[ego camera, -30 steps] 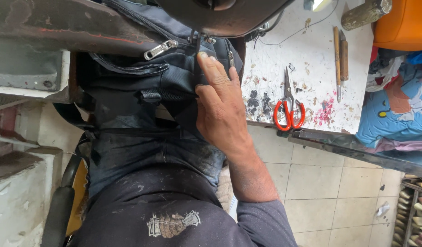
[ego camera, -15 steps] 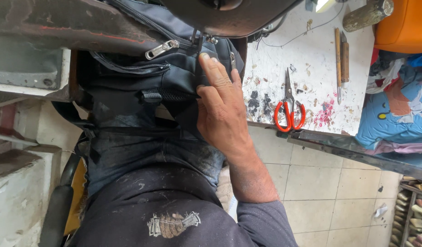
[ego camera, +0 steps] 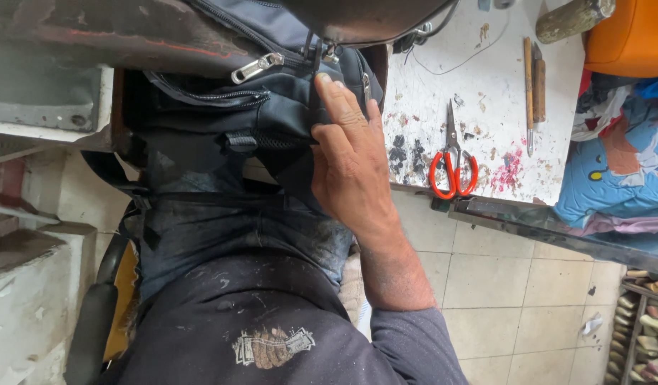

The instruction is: Repairing a black bag by trimming material with scissors and sewing it using a machine

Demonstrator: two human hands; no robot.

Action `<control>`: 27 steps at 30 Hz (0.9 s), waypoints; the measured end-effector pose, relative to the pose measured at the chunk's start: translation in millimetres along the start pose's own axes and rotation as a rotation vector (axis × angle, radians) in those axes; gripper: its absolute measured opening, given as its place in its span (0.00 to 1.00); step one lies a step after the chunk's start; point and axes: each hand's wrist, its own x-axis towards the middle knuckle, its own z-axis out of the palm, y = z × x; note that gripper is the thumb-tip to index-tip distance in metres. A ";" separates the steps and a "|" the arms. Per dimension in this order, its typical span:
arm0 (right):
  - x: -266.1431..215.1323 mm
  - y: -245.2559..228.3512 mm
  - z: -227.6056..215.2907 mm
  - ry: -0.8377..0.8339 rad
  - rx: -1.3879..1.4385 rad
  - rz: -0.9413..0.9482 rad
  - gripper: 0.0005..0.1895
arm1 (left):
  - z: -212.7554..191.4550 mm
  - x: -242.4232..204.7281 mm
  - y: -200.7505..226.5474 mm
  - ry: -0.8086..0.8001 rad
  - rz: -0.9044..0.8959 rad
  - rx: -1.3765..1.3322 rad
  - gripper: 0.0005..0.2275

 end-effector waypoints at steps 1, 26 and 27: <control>0.1 0.8 0.1 -0.006 -0.001 -0.005 0.04 | 1.8 2.9 1.9 0.002 -0.004 -0.006 0.20; 1.5 -2.3 0.0 0.000 -0.030 0.014 0.05 | 128.4 99.0 -32.4 0.402 -0.194 0.481 0.09; 1.6 -2.2 -0.6 0.001 -0.029 0.012 0.05 | 121.8 97.4 -23.4 0.402 -0.195 0.482 0.09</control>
